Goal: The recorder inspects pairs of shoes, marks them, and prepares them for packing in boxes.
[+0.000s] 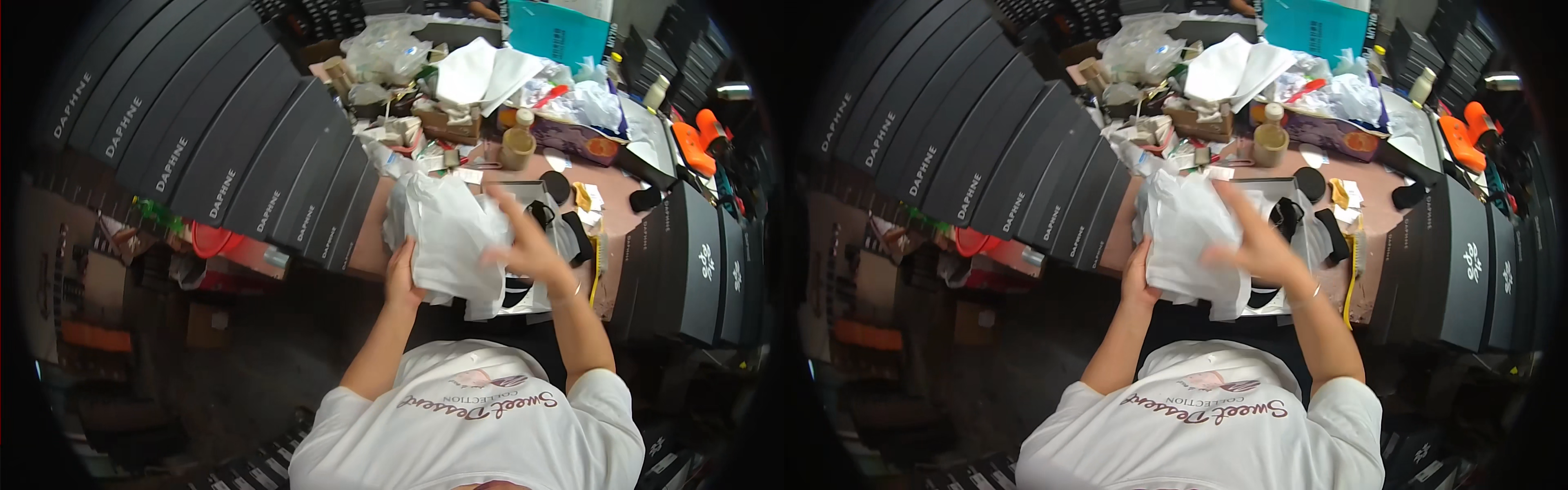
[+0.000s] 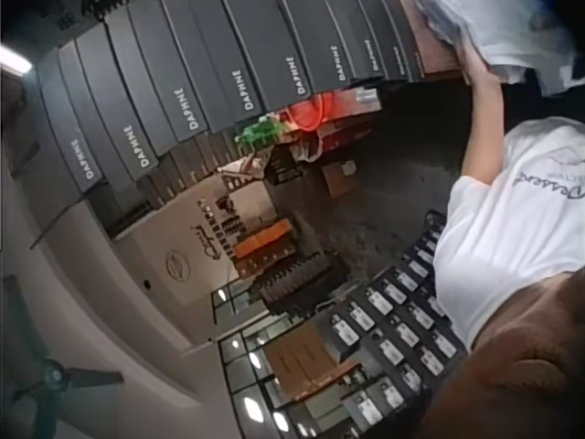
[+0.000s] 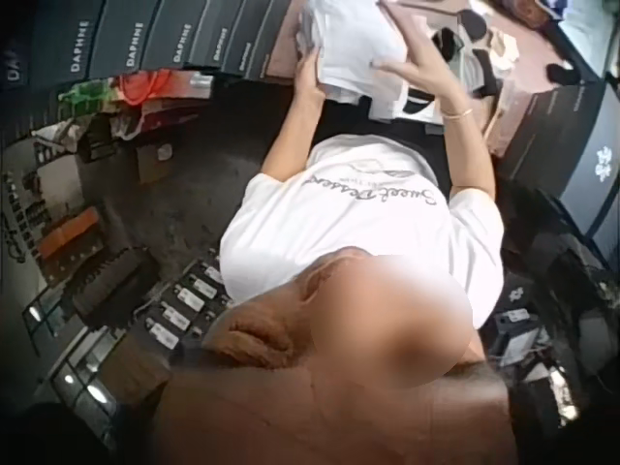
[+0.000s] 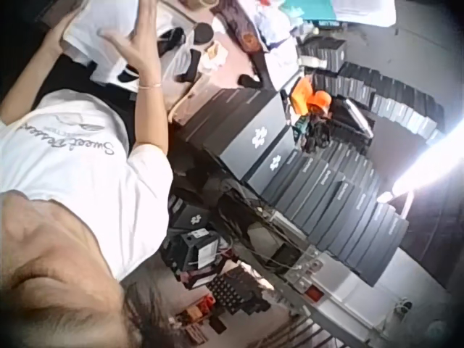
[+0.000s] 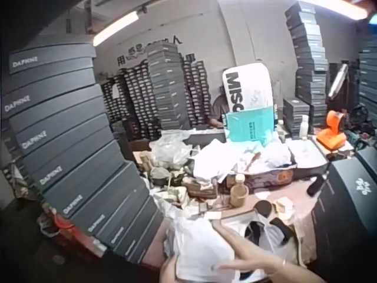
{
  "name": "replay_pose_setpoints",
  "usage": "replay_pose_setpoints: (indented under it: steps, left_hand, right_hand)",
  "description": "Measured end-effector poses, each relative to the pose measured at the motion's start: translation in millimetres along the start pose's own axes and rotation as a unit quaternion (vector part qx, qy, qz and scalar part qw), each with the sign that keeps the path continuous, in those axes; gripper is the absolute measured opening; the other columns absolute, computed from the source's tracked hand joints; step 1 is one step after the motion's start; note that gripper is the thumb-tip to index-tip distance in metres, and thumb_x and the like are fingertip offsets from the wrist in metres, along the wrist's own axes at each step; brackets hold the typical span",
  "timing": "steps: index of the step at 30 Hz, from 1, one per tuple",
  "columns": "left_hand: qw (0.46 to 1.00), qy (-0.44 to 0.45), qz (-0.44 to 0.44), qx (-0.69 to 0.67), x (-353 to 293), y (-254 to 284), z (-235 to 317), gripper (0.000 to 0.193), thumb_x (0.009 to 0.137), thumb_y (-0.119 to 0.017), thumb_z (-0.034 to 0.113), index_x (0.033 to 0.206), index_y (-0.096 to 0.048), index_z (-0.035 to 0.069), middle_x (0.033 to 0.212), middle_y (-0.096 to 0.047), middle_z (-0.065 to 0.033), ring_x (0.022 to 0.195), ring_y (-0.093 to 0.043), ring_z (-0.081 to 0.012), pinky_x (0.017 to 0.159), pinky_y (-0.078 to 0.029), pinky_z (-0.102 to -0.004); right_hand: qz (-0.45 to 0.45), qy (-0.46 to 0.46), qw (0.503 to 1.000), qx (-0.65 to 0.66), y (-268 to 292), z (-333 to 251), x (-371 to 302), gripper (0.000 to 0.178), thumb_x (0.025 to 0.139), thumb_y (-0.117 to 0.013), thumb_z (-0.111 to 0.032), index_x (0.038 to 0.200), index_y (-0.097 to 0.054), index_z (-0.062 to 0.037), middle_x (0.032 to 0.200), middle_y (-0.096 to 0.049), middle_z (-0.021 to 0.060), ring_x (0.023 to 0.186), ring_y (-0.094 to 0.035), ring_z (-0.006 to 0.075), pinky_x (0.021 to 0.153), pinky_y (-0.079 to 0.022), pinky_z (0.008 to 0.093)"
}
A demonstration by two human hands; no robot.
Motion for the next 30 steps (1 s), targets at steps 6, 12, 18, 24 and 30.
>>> replay_pose_setpoints:
  steps: [6, 12, 18, 24, 30]
  left_hand:
    - [0.999, -0.037, -0.012, -0.029, 3.9, 10.8, 9.8, 0.049, 0.092, -0.06, 0.034, 0.129, -0.045, 0.005, 0.119, -0.056, -0.0103, 0.111, -0.055, -0.0222, 0.093, -0.046, -0.0382]
    - [0.929, -0.234, -0.139, 0.25, -53.2, -51.8, 29.8, 0.058, 0.093, -0.061, 0.029, 0.136, -0.032, 0.004, 0.123, -0.053, -0.0083, 0.11, -0.052, -0.0173, 0.094, -0.043, -0.032]
    - [0.955, -0.197, -0.013, 0.221, -17.3, 46.6, 22.2, 0.045, 0.087, -0.056, 0.0, 0.13, -0.047, -0.006, 0.118, -0.059, -0.0157, 0.104, -0.058, -0.0195, 0.093, -0.044, -0.0296]
    - [0.518, -0.464, -0.039, 0.717, -92.6, -64.6, 60.0, 0.051, 0.079, -0.057, -0.005, 0.129, -0.048, 0.0, 0.117, -0.057, -0.0225, 0.103, -0.059, -0.0361, 0.089, -0.047, -0.0392]
    - [0.811, -0.349, 0.055, 0.466, -47.3, 38.2, 112.5, 0.028, 0.085, -0.046, -0.007, 0.107, -0.062, -0.002, 0.101, -0.064, -0.0111, 0.093, -0.061, -0.0185, 0.085, -0.048, -0.0303]
  right_hand:
    - [-0.057, -0.04, 0.994, -0.09, -66.0, 15.4, -12.3, 0.033, 0.082, -0.069, -0.02, 0.108, -0.062, -0.0018, 0.093, -0.061, 0.0154, 0.085, -0.057, 0.0348, 0.079, -0.045, 0.0387]
    - [-0.101, -0.085, 0.991, 0.036, -83.6, 17.7, 0.5, 0.031, 0.097, -0.051, -0.024, 0.098, -0.062, 0.0052, 0.077, -0.06, 0.0192, 0.067, -0.054, 0.0296, 0.066, -0.046, 0.0359]
    - [0.053, -0.191, 0.974, 0.106, -60.5, 65.1, -9.1, 0.035, 0.1, -0.047, -0.026, 0.093, -0.061, 0.0059, 0.068, -0.052, 0.0137, 0.067, -0.048, 0.0136, 0.064, -0.045, 0.0322]
    - [-0.145, -0.046, 0.986, -0.065, -108.8, 26.5, -9.2, 0.026, 0.091, -0.058, -0.023, 0.099, -0.063, 0.0014, 0.089, -0.064, 0.023, 0.081, -0.061, 0.0413, 0.075, -0.049, 0.0439]
    - [-0.169, -0.072, 0.933, -0.31, -31.7, 43.6, -5.8, 0.023, 0.083, -0.062, -0.016, 0.102, -0.061, -0.0036, 0.101, -0.062, 0.0129, 0.096, -0.062, 0.0302, 0.079, -0.051, 0.0398]
Point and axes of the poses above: each hand's wrist, its own x-axis towards the middle knuckle, its own y-axis out of the back of the hand, z = x × y, the point moved 10 cm from there along x, towards the middle knuckle
